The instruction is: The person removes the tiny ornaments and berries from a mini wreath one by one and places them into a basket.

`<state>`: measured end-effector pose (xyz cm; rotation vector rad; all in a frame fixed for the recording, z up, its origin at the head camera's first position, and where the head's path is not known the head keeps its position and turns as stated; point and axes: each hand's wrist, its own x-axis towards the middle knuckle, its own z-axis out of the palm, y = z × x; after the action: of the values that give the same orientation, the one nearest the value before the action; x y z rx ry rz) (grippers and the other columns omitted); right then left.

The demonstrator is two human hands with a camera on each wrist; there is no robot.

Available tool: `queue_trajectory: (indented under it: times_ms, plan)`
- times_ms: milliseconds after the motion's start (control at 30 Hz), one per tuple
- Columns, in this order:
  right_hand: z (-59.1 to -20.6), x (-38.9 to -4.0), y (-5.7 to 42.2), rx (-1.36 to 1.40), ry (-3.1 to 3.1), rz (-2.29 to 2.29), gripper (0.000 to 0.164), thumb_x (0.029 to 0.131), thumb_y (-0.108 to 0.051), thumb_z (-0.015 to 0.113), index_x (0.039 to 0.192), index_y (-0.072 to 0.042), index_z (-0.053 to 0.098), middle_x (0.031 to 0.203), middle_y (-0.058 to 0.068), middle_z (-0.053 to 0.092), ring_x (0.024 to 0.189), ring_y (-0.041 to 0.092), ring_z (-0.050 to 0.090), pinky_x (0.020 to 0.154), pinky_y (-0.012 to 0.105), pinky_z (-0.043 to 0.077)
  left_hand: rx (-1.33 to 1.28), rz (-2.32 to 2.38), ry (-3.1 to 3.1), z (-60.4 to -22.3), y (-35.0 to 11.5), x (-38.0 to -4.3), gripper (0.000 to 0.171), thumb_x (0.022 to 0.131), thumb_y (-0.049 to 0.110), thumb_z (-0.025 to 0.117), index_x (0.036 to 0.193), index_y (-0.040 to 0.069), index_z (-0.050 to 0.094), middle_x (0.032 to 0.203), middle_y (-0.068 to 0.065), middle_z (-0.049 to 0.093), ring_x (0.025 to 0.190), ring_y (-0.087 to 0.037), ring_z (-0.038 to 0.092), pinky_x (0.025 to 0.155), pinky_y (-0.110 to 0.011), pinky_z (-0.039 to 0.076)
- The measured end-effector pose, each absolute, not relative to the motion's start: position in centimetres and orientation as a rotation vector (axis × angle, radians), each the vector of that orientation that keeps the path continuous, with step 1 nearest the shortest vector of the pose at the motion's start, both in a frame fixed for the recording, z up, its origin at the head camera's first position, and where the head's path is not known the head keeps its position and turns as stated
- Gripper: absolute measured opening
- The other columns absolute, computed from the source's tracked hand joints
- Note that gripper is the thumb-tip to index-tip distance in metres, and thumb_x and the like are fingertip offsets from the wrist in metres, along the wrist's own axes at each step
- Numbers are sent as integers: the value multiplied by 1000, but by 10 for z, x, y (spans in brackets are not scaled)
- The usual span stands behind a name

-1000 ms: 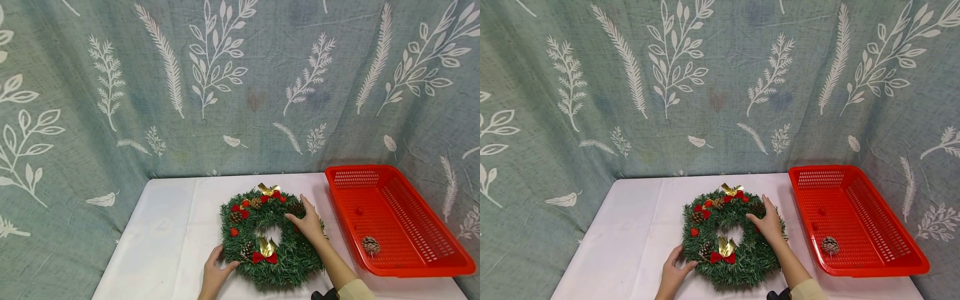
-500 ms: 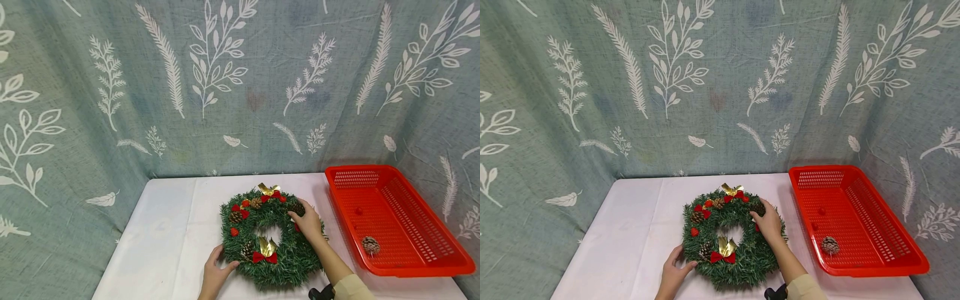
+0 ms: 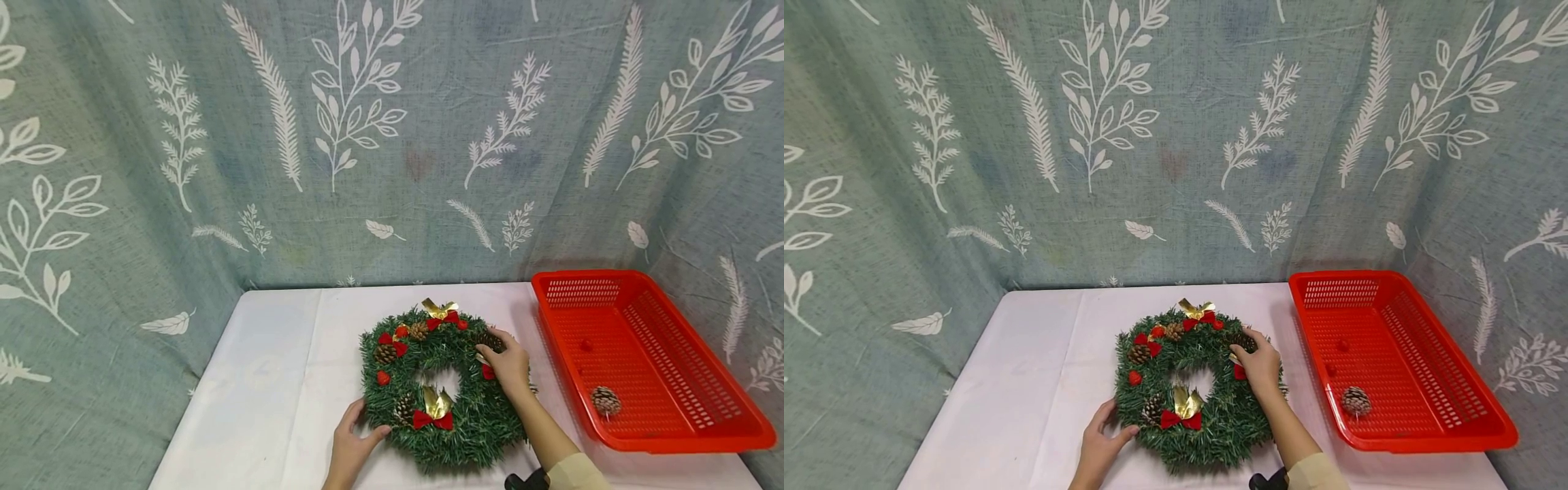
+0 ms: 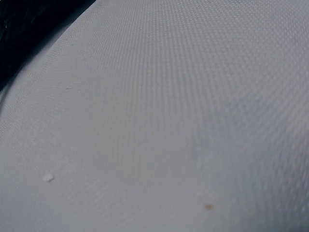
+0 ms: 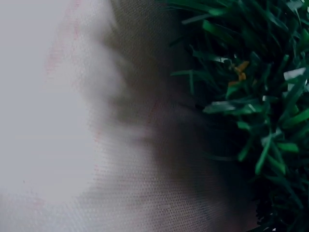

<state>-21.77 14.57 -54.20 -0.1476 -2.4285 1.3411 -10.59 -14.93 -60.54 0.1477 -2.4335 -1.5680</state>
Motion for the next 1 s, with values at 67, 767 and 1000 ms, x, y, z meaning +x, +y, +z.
queue_trajectory:
  times_ms: [67, 767, 1000]
  plan:
    - [-541, -217, 146, -148, -2407, 1371, 41, 75, -12, 81, 113, -2, 68, 112, 21, 66, 104, 37, 61, 81, 51, 52, 154, -1584, -2429, -605, -149, -106, 65, 69, 34, 84, 123, 6, 61, 121, -3, 62, 115, -26, 56, 97, -44, 47]
    - [-535, -207, 157, -152, -2340, 1580, 36, 74, -16, 82, 107, -8, 73, 92, 17, 71, 64, 0, 57, 54, 15, 48, 178, -1618, -2460, -604, -150, -107, 68, 71, 34, 83, 125, 3, 58, 124, -8, 60, 118, -28, 54, 100, -45, 45]
    - [-531, -202, 159, -163, -2309, 1656, 39, 73, -22, 83, 108, -9, 73, 82, 15, 71, 56, 3, 57, 47, 20, 48, 175, -1607, -2460, -606, -150, -107, 66, 71, 35, 82, 125, 4, 59, 124, -6, 60, 118, -27, 54, 100, -44, 45]
